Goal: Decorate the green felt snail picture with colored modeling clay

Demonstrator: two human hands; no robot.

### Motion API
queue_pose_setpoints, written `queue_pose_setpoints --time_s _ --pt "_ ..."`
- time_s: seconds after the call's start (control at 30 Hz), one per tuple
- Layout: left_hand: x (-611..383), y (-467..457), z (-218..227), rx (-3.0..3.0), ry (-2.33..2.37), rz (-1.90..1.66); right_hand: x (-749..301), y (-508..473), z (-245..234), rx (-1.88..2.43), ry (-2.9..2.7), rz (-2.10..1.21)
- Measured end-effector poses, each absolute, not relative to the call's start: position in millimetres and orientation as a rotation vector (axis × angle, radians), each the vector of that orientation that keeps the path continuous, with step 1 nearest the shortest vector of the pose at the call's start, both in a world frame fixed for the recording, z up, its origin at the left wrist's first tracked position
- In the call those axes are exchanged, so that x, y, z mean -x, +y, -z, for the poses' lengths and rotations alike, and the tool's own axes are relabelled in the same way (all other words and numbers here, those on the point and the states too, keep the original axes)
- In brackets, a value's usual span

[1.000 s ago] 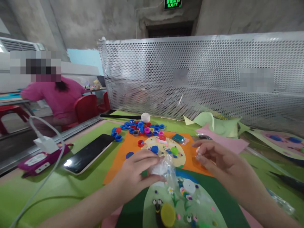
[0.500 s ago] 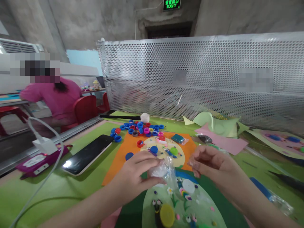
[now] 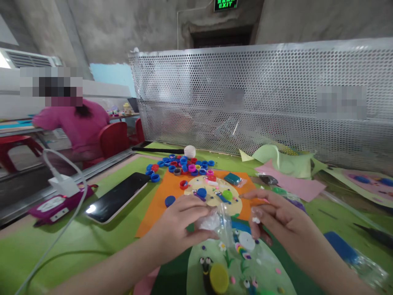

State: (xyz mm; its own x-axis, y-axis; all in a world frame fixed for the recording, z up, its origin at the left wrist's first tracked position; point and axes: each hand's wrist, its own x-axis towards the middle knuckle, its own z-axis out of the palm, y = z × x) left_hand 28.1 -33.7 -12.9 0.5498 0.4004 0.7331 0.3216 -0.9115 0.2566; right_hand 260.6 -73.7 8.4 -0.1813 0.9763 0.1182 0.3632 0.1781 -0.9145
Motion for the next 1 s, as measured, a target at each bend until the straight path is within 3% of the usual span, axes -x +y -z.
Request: queue_pose_setpoints --time_s 0.2,0.67,1.0 --pt "-29 -34 13 -2.682 0.629 -1.302 -258 -76 -12 1.346 -1.791 -0.850" --pt "-30 -35 10 -2.700 0.612 -1.338 -252 -78 -11 1.380 -1.706 -0.982" --pt "-29 -35 7 -2.709 0.581 -1.355 -250 -82 -12 1.343 -1.742 -0.762"
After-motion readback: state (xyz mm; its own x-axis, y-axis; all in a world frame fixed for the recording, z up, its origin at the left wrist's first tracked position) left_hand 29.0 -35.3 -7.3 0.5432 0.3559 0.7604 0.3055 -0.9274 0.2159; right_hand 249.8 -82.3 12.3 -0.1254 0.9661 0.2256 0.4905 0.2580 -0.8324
